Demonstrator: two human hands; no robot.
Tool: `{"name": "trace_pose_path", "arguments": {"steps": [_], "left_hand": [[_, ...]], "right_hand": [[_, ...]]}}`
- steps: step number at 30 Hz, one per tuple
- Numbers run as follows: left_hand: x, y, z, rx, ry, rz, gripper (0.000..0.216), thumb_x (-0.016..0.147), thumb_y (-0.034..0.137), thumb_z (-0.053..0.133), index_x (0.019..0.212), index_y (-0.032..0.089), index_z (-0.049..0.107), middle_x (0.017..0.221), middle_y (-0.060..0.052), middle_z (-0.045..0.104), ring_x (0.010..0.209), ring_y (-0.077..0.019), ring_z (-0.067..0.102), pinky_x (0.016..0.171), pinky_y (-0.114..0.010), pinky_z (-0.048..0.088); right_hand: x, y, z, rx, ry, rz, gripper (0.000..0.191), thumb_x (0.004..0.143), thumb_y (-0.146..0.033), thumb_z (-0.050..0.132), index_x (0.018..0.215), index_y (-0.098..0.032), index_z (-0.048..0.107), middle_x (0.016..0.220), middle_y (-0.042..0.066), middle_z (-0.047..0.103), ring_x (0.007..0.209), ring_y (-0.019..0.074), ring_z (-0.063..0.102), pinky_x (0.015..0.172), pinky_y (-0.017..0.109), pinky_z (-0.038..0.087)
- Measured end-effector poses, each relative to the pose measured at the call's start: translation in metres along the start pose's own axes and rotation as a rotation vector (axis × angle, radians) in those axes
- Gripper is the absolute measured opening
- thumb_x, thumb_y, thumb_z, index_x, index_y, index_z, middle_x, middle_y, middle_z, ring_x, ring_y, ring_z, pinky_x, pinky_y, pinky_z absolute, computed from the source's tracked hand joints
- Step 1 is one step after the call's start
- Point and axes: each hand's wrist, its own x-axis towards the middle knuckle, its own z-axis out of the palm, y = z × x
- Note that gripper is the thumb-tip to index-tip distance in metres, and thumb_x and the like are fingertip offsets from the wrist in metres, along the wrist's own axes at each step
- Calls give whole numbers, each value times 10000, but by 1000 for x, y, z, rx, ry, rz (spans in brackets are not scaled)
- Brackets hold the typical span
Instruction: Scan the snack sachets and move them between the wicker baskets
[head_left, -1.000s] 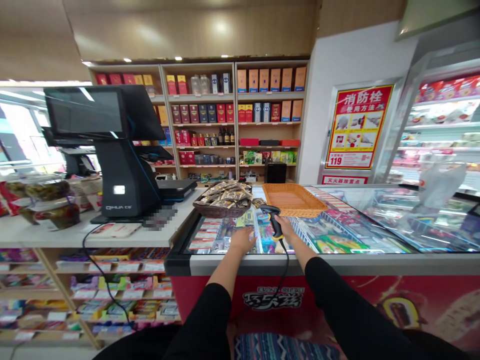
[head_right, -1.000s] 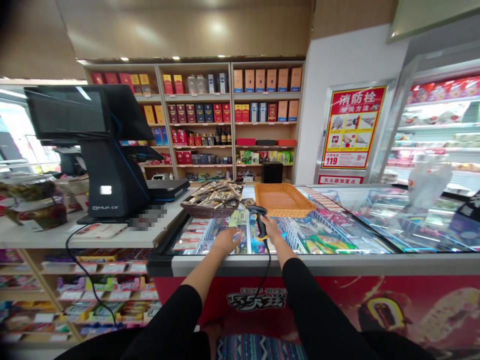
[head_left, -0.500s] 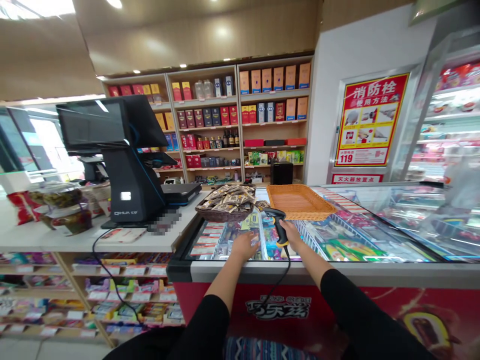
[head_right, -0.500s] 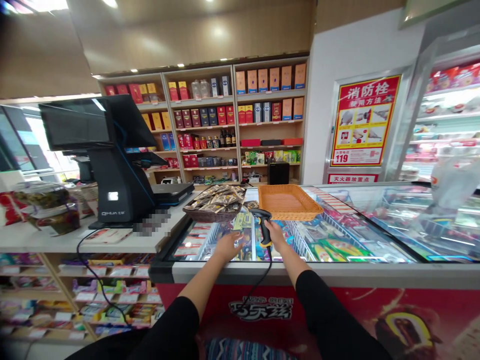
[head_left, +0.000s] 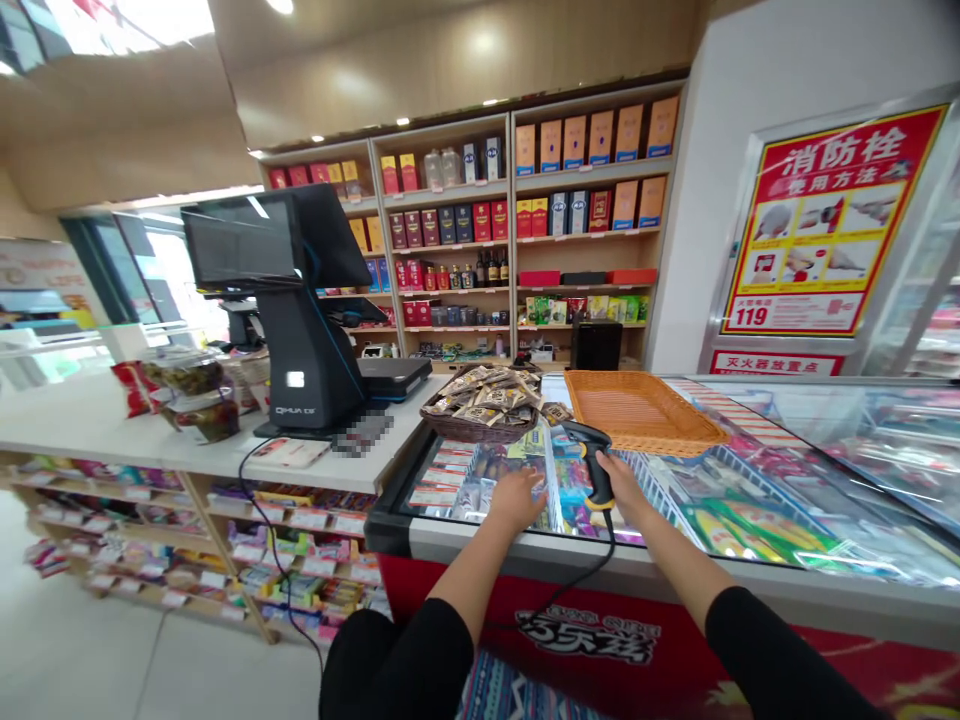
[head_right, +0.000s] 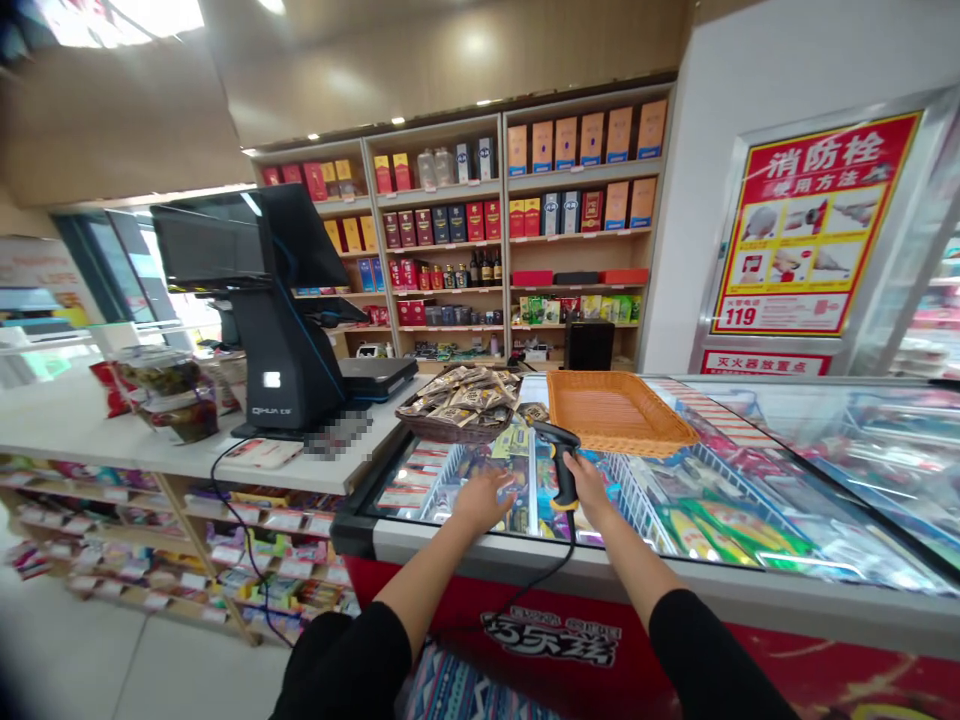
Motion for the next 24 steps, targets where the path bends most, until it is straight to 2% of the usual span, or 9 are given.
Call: {"name": "trace_pose_path", "arguments": {"steps": [2,6,14,24], "left_hand": [[-1,0,1,-10,6,18,498,879,409,479,1314,186,569,1373,-100,550,1269,-259,503,1072,-388,401],[-3,-1,4,-31,51,38,483,858,395,519,1287,182,584,1337,-99,581,1224,-254,540,1048,-393,425],[-5,3,5,-49,61,52,481,877,353,496,1298,131,566,1340,-141,568,1265,-274,500,1076,-407,397],[-4,3,-1,-26,11,40,494,900,346,464,1348,147,524,1398,-123,520,1294,-263,477,1102,-384,366]], "right_hand": [[-1,1,-2,39,-59,76,517,595,-625,748,739,-141,636,599,38,632,491,163,555,462,285,454],[-3,0,-4,17,-72,137,468,607,-589,767,742,-158,641,616,32,641,504,163,566,470,278,452],[-5,-3,-3,-34,-71,141,440,615,-582,757,747,-183,628,622,28,646,521,183,589,490,299,469],[-6,-11,5,2,-77,138,519,565,-628,768,754,-176,596,617,18,629,494,162,567,462,279,436]]}}
